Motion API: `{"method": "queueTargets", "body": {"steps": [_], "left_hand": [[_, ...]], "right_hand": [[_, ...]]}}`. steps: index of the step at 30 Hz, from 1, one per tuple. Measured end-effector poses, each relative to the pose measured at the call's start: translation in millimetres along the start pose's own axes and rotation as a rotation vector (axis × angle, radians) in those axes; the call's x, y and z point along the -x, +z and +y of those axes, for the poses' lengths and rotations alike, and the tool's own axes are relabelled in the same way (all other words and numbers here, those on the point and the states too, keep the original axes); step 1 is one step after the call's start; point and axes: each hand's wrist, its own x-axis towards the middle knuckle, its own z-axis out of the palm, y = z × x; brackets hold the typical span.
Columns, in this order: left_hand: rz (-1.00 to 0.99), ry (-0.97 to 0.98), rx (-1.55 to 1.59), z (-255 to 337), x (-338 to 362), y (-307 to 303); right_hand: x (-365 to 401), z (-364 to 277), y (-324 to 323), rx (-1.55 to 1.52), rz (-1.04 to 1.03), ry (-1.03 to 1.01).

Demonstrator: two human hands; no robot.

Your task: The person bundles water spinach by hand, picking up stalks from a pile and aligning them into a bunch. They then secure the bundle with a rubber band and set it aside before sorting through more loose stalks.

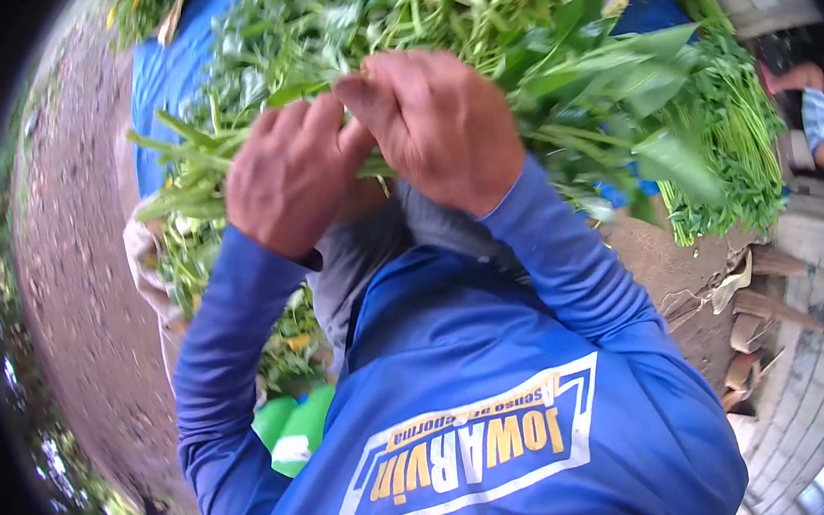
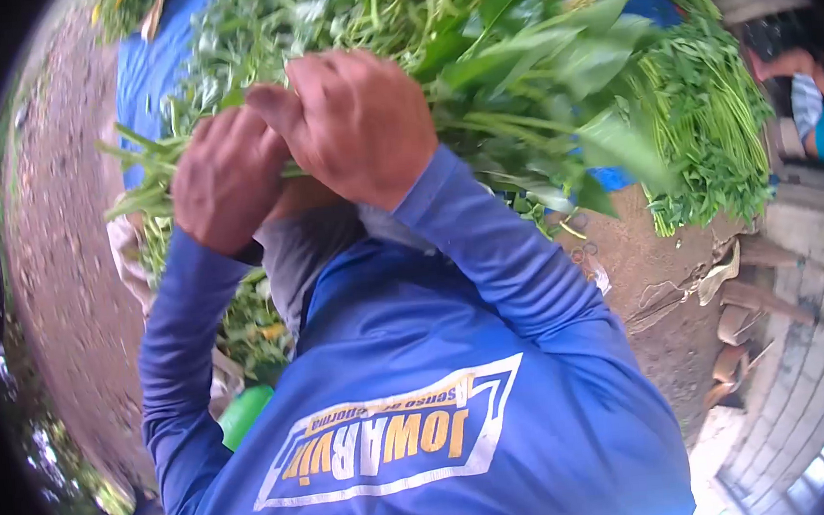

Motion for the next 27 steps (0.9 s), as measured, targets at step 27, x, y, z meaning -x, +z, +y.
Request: {"method": "queueTargets", "body": {"steps": [27], "left_hand": [[-0.184, -1.007, 0.253, 51, 117, -72]], "right_hand": [[77, -54, -27, 0.093, -0.828, -0.039]]}}
